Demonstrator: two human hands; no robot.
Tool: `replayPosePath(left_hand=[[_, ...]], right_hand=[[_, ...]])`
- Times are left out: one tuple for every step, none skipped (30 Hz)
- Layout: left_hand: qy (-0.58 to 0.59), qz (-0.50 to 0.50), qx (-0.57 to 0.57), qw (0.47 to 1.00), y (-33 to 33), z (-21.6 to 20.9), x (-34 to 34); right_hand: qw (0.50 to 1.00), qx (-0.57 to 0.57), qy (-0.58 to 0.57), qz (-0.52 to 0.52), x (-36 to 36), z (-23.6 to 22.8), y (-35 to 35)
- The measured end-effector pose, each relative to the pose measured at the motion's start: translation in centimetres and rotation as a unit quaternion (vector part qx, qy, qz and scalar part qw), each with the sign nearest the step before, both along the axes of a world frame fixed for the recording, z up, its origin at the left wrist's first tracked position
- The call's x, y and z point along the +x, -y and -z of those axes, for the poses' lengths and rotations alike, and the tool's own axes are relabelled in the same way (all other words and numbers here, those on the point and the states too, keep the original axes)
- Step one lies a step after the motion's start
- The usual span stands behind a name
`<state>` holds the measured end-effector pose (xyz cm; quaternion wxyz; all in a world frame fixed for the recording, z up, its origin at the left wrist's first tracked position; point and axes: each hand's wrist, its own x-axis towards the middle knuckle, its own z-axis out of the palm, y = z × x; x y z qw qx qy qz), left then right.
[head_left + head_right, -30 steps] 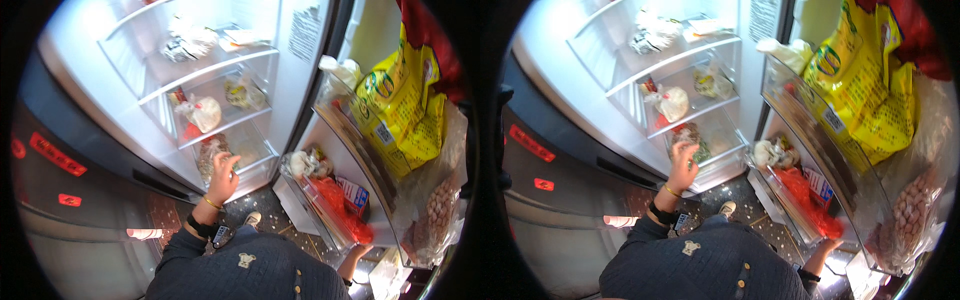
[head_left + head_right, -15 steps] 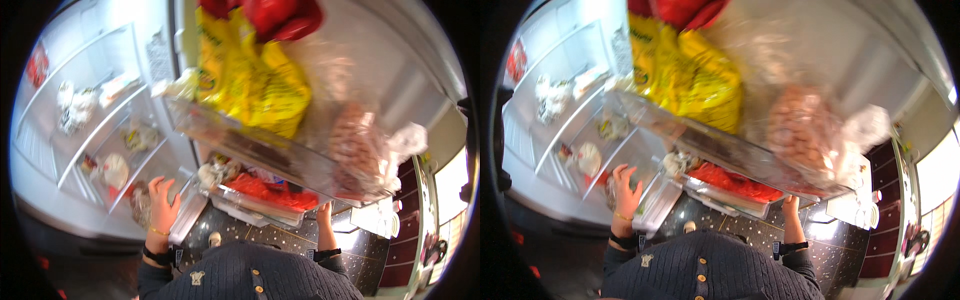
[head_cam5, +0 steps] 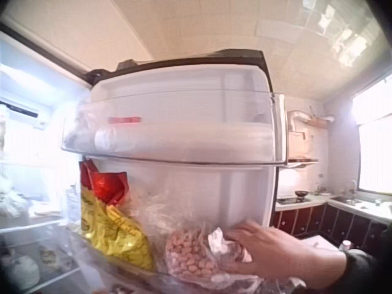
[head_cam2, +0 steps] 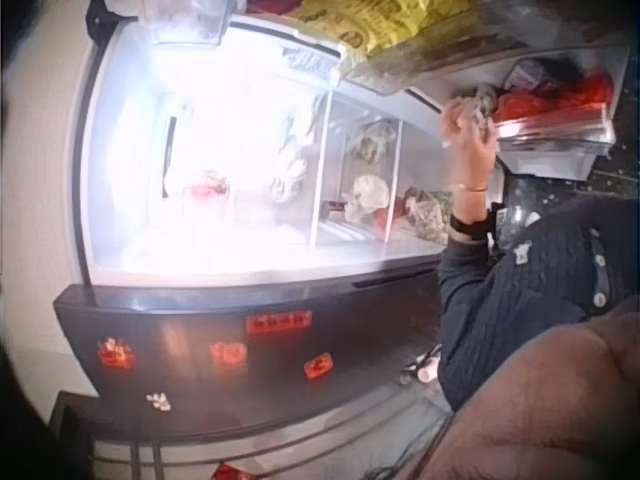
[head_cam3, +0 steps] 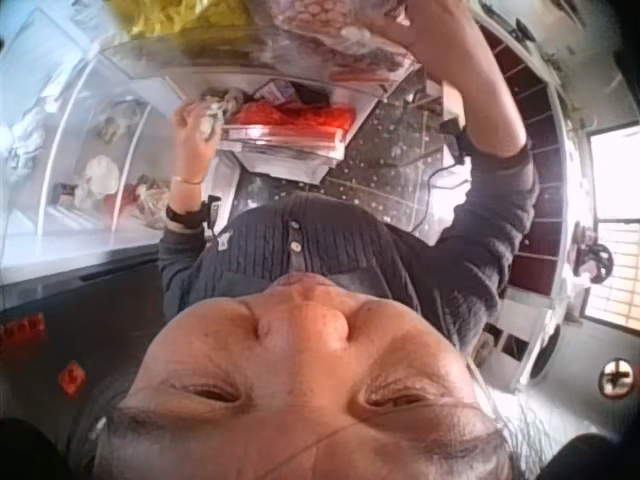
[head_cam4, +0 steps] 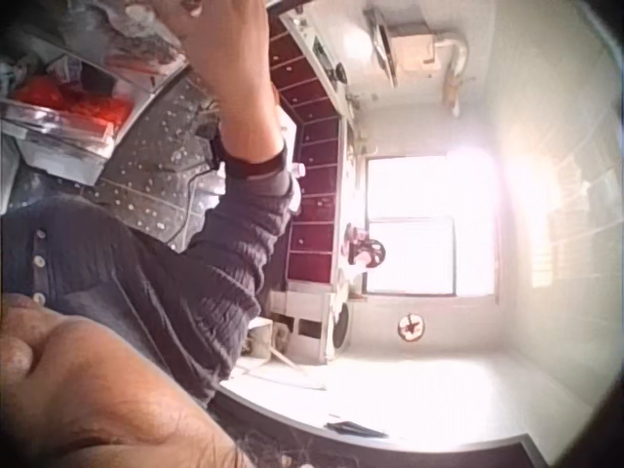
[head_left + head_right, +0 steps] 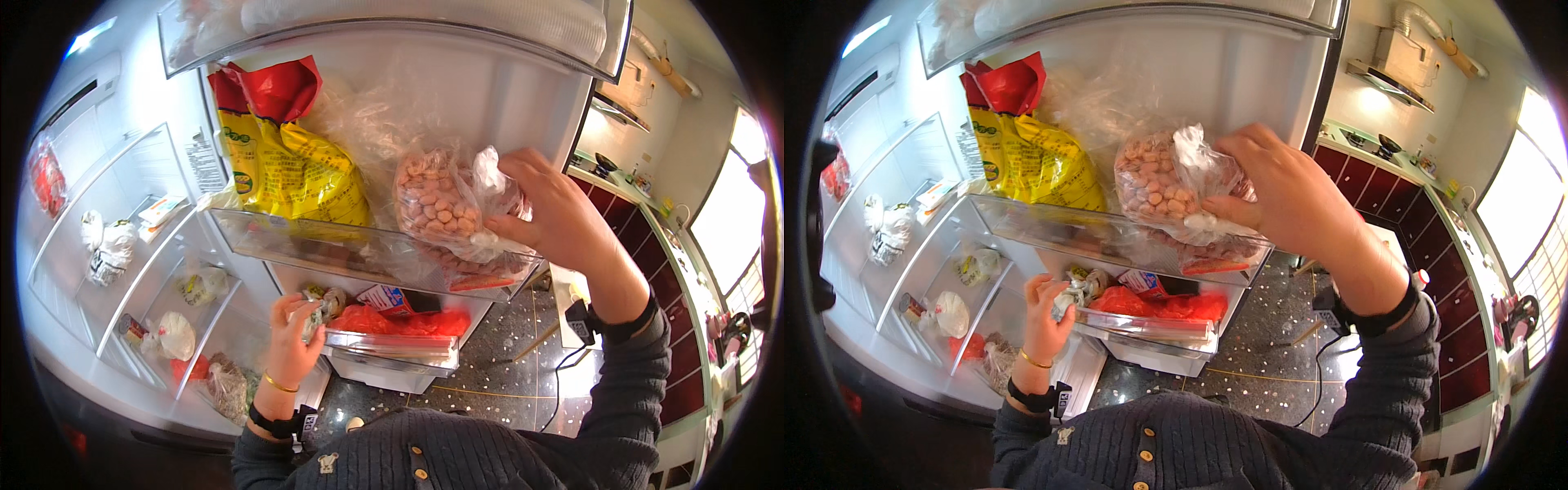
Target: The person retrieves peanuts from the refrigerator, shells them by hand into a colander, rinses them under running water, and then stir-fries them in a wok on a gas stove using a spatula.
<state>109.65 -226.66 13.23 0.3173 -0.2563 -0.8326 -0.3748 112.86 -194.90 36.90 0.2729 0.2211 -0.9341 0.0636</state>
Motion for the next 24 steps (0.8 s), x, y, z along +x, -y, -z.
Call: replayPosePath(left_hand=[[-0.015,0.008,-0.004,1.0,-0.5,-0.4,0.5],[-0.023,0.015,-0.006,1.0,-1.0,-0.9,0.9],[-0.031,0.027,0.002,0.999,-1.4,-1.3,1.4],[-0.044,0.025,-0.002,0.999,-1.8,-1.8,1.9],[-0.058,0.025,-0.009,0.998,-2.3,-2.3,2.3],[-0.07,0.031,-0.007,0.997,-2.9,-2.9,2.7],[-0.083,0.037,-0.008,0.996,-3.3,-3.6,3.0],[-0.098,0.044,-0.02,0.994,-3.7,-4.4,3.3],[-0.102,0.056,-0.008,0.993,-4.1,-5.3,3.6],[-0.103,0.063,0.001,0.993,-4.6,-6.1,3.9],[-0.099,0.066,0.012,0.993,-4.9,-7.0,4.1],[-0.105,0.088,0.007,0.99,-5.1,-7.8,4.2],[-0.054,0.153,0.067,0.985,-7.1,-8.6,4.2],[-0.001,0.213,0.136,0.967,-8.0,-8.9,4.1],[0.052,0.272,0.204,0.939,-8.7,-9.4,4.1],[0.122,0.347,0.265,0.891,-9.0,-9.8,4.2],[0.111,0.384,0.31,0.862,-9.6,-10.0,4.6],[0.098,0.427,0.355,0.826,-10.2,-10.1,4.8],[0.088,0.459,0.396,0.79,-10.5,-10.2,5.0],[0.093,0.477,0.42,0.766,-10.6,-10.3,5.2],[0.076,0.504,0.41,0.756,-10.7,-10.4,5.5],[0.103,0.483,0.465,0.735,-10.9,-10.2,5.8],[0.109,0.481,0.48,0.725,-11.1,-9.9,6.4],[0.117,0.472,0.494,0.721,-11.2,-9.5,6.9]], right_hand=[[0.997,0.046,0.057,0.028,-0.6,-0.5,0.4],[0.995,0.055,0.077,-0.018,-0.9,-0.9,0.6],[0.996,0.026,0.067,-0.043,-1.2,-0.9,0.9],[0.996,-0.003,0.058,-0.065,-1.4,-0.9,1.2],[0.995,-0.034,0.073,-0.054,-1.3,-0.8,1.5],[0.991,-0.113,0.067,-0.004,-1.6,-0.8,2.0],[0.971,-0.226,0.054,-0.062,-1.6,-0.8,2.3],[0.97,-0.219,-0.027,-0.097,-2.0,-0.9,2.6],[0.965,-0.241,-0.075,-0.071,-2.2,-1.2,2.7],[0.949,-0.252,-0.14,-0.131,-2.4,-1.3,3.0],[0.932,-0.273,-0.156,-0.18,-2.6,-1.5,3.1],[0.915,-0.309,-0.162,-0.203,-2.6,-1.8,3.4],[0.891,-0.347,-0.172,-0.236,-2.5,-2.2,3.1],[0.877,-0.344,-0.232,-0.244,-2.2,-2.5,3.7],[0.861,-0.378,-0.189,-0.283,-1.8,-2.7,3.9],[0.831,-0.422,-0.172,-0.319,-1.4,-2.8,4.8],[0.798,-0.464,-0.152,-0.354,-0.7,-2.9,5.7],[0.78,-0.442,-0.136,-0.421,0.1,-2.8,7.0],[0.777,-0.381,-0.165,-0.473,0.8,-2.6,8.2],[0.764,-0.293,-0.231,-0.527,1.6,-2.5,9.3],[0.77,-0.183,-0.284,-0.542,2.6,-2.1,9.9],[0.793,-0.082,-0.255,-0.547,3.7,-1.6,10.5],[0.826,-0.007,-0.171,-0.538,5.1,-0.9,10.6],[0.848,0.041,-0.1,-0.519,5.6,-0.6,11.1]])
